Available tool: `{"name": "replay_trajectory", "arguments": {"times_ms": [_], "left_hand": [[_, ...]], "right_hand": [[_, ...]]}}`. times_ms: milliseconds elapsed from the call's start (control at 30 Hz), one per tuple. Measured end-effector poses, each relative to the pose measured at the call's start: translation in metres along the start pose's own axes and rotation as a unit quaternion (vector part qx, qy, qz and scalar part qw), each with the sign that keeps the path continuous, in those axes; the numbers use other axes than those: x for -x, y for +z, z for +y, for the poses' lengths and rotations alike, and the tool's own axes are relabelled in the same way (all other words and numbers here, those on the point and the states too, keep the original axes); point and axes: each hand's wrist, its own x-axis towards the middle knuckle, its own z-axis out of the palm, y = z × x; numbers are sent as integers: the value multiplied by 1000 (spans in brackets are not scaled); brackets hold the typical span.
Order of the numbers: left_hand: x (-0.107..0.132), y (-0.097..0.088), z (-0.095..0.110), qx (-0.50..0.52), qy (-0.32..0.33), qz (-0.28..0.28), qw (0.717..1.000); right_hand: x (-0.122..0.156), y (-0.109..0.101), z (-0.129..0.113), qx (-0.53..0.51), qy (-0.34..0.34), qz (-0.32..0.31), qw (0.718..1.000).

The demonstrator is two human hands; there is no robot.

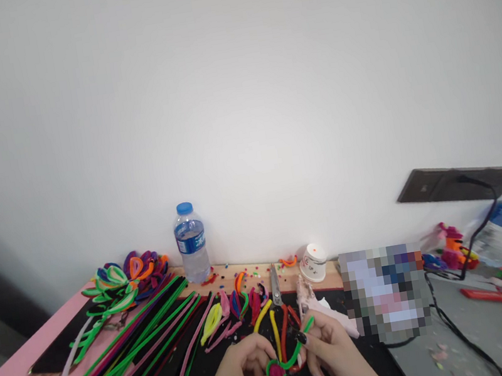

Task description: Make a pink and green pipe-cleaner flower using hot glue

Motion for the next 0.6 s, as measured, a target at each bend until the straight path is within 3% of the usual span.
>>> {"name": "replay_trajectory", "arguments": {"times_ms": [600], "left_hand": [[2, 1, 10, -59, -4, -16, 998]], "right_hand": [[-5, -3, 7, -20, 18, 13, 1000]]}}
